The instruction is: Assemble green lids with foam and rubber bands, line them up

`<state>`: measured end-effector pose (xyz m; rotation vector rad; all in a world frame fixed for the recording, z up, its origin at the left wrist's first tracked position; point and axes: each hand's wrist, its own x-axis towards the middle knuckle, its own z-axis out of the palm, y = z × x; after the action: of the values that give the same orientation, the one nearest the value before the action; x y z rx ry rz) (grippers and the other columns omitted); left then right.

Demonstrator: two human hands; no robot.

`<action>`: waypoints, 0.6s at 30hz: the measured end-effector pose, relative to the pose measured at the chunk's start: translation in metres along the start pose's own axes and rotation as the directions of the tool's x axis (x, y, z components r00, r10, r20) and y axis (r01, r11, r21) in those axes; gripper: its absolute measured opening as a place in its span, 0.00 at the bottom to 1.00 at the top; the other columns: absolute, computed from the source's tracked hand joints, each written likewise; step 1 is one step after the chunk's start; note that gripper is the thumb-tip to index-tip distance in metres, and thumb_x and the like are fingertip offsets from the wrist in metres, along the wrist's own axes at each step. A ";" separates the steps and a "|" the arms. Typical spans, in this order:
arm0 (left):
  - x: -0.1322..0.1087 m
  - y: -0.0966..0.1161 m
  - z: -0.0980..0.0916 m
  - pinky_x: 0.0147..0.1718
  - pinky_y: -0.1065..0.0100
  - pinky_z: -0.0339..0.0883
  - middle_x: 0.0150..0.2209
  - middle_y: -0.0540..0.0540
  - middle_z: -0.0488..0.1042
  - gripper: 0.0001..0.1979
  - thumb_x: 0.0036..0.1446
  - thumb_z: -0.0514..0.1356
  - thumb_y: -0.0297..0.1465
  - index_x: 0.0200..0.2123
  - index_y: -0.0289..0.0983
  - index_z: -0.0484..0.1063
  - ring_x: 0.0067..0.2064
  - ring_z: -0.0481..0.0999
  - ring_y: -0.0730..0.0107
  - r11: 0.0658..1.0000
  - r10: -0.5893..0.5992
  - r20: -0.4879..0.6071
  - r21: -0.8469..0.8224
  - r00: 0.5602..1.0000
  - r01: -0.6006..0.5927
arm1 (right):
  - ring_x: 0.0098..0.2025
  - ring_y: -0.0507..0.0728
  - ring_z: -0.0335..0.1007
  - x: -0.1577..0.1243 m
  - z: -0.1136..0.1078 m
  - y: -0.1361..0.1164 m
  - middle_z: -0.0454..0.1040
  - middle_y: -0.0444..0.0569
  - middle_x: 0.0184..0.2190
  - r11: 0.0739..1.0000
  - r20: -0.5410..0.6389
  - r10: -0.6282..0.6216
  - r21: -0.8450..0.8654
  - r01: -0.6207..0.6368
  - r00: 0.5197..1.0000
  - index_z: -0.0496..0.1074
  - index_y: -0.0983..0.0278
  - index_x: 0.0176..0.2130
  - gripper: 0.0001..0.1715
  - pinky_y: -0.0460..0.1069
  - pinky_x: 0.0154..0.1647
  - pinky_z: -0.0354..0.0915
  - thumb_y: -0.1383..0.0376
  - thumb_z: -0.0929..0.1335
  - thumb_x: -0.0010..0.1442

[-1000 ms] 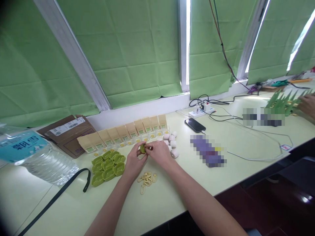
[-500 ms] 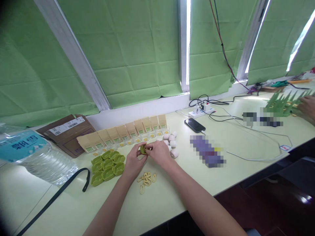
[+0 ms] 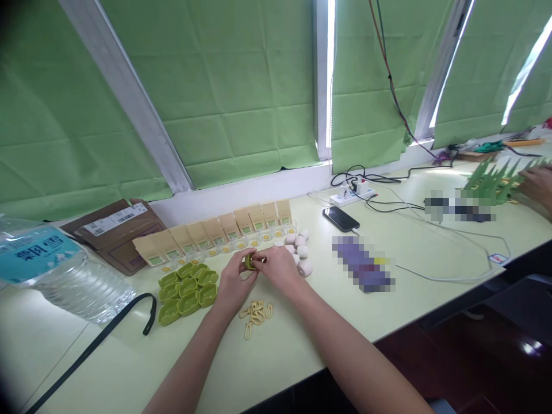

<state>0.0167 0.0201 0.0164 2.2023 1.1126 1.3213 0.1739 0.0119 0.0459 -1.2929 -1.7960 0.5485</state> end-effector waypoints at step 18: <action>0.002 0.004 0.001 0.40 0.65 0.76 0.49 0.44 0.63 0.22 0.54 0.59 0.23 0.52 0.43 0.68 0.40 0.74 0.72 0.994 -0.084 -0.098 0.058 0.992 0.090 | 0.33 0.54 0.75 -0.001 0.002 0.003 0.81 0.44 0.34 0.994 0.010 -0.110 0.018 0.110 0.994 0.80 0.56 0.41 0.15 0.46 0.36 0.65 0.64 0.64 0.67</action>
<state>0.0204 0.0196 0.0197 2.1266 1.2865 1.3853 0.1738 0.0127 0.0418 -1.1729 -1.8553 0.5103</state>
